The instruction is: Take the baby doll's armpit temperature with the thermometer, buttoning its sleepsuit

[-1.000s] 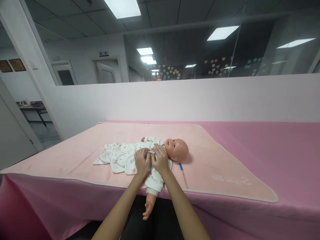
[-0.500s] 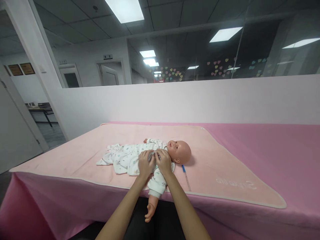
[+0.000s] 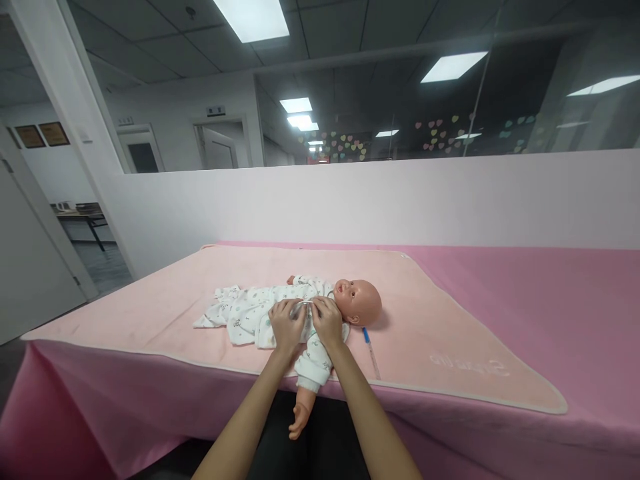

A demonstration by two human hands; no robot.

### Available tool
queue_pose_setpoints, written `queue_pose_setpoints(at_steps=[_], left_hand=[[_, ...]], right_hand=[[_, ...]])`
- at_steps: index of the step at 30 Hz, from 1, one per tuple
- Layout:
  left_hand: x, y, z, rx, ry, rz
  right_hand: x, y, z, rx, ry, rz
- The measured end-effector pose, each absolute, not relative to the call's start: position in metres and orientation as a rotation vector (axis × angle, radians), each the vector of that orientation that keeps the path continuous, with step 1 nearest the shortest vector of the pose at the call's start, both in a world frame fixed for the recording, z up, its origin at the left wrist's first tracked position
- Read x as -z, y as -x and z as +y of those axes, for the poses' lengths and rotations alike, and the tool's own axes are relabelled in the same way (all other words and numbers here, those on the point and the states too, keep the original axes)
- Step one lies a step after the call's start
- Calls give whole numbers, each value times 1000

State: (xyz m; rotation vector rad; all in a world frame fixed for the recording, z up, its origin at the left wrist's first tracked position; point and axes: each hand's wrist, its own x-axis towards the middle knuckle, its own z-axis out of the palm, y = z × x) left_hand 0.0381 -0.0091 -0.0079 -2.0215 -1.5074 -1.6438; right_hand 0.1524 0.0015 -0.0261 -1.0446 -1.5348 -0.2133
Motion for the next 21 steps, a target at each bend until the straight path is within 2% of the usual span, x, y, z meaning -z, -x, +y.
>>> queue_pose_setpoints(at_steps=[9,21], left_hand=[[5,-37,-12,1640,2038,-1518],[12,-12,-8,1664,1792,-1818]], right_hand=[[24,-152,1,216,1049,-1520],[26,-153,1,183,1050,-1500]])
